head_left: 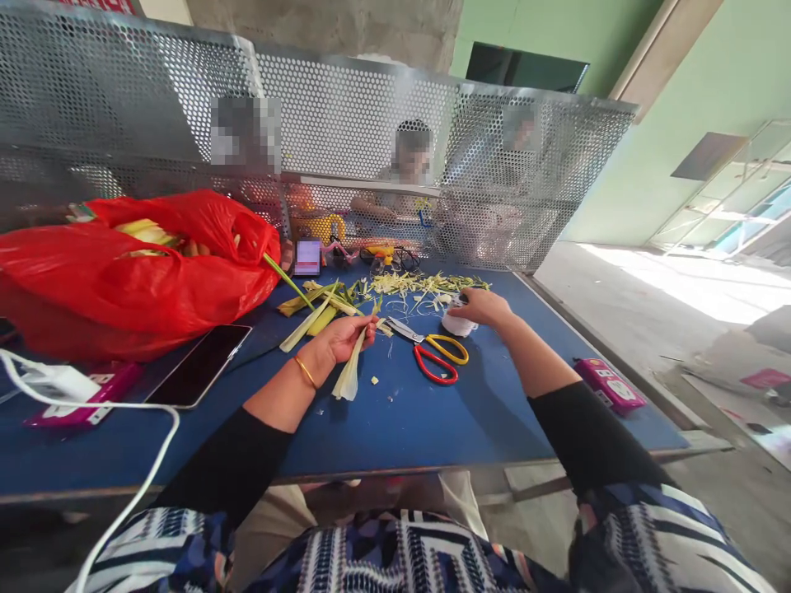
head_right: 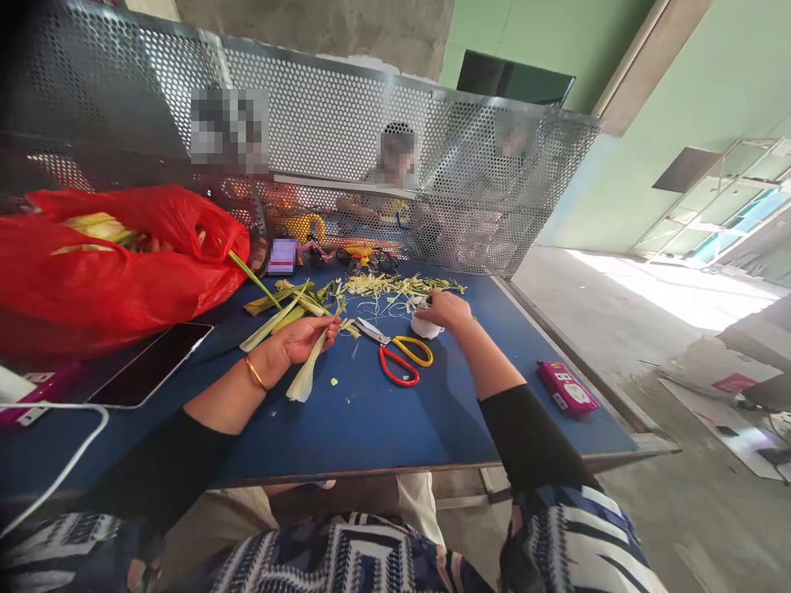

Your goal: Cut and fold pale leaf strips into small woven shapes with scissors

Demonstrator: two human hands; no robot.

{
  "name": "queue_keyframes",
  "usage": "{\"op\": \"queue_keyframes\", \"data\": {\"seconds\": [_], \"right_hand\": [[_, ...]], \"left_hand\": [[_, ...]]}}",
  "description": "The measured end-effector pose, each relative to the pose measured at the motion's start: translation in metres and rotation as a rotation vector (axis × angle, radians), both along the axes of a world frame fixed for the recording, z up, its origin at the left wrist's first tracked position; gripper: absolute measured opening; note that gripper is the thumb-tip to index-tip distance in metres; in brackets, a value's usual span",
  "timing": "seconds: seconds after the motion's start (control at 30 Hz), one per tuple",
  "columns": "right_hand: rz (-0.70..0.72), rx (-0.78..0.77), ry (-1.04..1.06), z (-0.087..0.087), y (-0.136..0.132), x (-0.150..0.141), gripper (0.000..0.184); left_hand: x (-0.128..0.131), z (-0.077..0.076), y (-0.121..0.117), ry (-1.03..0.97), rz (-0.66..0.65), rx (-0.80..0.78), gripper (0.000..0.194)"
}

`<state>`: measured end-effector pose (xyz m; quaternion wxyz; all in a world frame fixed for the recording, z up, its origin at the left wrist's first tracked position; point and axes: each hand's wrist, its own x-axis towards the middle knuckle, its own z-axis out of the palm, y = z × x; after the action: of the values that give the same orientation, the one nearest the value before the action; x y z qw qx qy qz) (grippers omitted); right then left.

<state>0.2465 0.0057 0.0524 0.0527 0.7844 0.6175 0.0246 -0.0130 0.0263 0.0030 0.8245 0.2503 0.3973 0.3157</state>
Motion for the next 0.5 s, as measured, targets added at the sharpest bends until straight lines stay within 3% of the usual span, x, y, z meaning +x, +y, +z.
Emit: {"op": "queue_keyframes", "data": {"seconds": [0.07,0.17,0.27,0.33,0.4,0.43,0.5], "right_hand": [[0.026,-0.021,-0.009,0.007,-0.004,0.015,0.046],[0.036,-0.033,-0.036,0.012,-0.010,0.031,0.057],[0.037,-0.015,-0.078,0.009,-0.019,0.032,0.060],[0.067,0.057,-0.118,0.002,-0.029,0.023,0.060],[0.186,0.241,-0.115,-0.009,-0.043,0.007,0.052],[0.256,0.220,-0.081,-0.016,-0.050,-0.003,0.047],[0.344,-0.010,-0.001,-0.031,-0.062,-0.024,0.045]], "left_hand": [[-0.003,0.000,0.003,0.015,0.013,0.005,0.029],[-0.005,0.000,0.004,0.037,0.009,0.011,0.027],[-0.006,0.001,0.004,0.045,0.012,0.020,0.029],[-0.007,0.002,0.004,0.040,0.021,0.028,0.029],[-0.009,0.002,0.005,0.034,0.026,0.036,0.029],[-0.010,0.002,0.005,0.031,0.027,0.040,0.029],[-0.012,0.001,0.006,0.024,0.029,0.055,0.030]]}}
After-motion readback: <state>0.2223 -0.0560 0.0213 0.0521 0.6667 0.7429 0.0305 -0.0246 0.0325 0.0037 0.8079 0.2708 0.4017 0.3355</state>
